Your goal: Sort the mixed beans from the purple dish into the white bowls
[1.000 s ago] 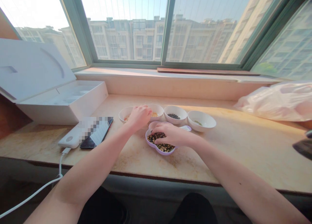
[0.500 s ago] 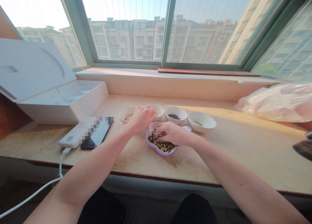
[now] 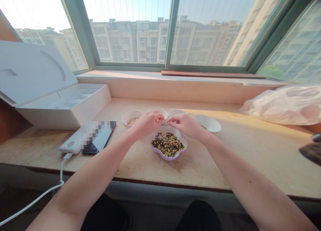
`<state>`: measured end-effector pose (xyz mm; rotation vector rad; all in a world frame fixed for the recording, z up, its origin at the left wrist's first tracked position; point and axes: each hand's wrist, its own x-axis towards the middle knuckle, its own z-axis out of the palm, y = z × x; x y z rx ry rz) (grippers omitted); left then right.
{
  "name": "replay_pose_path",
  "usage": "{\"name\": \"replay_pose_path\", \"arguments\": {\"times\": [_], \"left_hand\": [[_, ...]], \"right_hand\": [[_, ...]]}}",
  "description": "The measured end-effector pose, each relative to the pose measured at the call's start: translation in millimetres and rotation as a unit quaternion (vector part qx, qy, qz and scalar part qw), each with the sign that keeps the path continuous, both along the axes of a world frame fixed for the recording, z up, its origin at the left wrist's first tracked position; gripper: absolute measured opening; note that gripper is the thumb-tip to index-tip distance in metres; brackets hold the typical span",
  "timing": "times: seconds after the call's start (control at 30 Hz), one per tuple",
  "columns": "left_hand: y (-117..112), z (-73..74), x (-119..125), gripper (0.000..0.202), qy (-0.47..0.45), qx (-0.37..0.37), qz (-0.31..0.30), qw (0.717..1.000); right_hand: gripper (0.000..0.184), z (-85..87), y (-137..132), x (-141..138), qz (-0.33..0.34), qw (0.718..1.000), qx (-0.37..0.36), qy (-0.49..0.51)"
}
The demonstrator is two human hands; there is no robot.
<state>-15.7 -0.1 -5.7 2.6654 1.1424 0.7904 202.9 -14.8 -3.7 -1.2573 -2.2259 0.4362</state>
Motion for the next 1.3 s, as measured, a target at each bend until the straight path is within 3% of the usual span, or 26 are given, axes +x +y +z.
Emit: {"name": "replay_pose_path", "arguments": {"times": [0.2,0.37,0.57,0.83,1.07,1.3], "left_hand": [[-20.1,4.0,6.6,0.025,0.131,-0.071,-0.135,0.98],[-21.9,-0.4,12.5,0.032,0.196,-0.093,-0.189,0.958],[-18.4,-5.6,15.1,0.021,0.153,-0.102,-0.184,0.966],[-21.6,-4.4,18.1,0.023,0.129,-0.151,-0.158,0.967],[-19.0,-6.9,15.5,0.034,0.108,-0.095,-0.177,0.974],[-15.3,-6.1,14.4,0.035,0.085,-0.092,-0.143,0.982]], "right_hand": [[0.024,-1.4,16.2,17.4,-0.136,0.99,0.032,-0.026],[0.029,-3.1,19.7,21.6,-0.181,0.979,0.037,-0.083],[0.029,-1.0,17.1,20.9,-0.18,0.978,0.051,-0.089],[0.028,-0.8,15.2,20.6,-0.167,0.983,0.044,-0.069],[0.026,0.7,14.0,18.5,-0.169,0.983,0.042,-0.061],[0.027,0.0,15.1,20.4,-0.155,0.985,0.054,-0.056]]}}
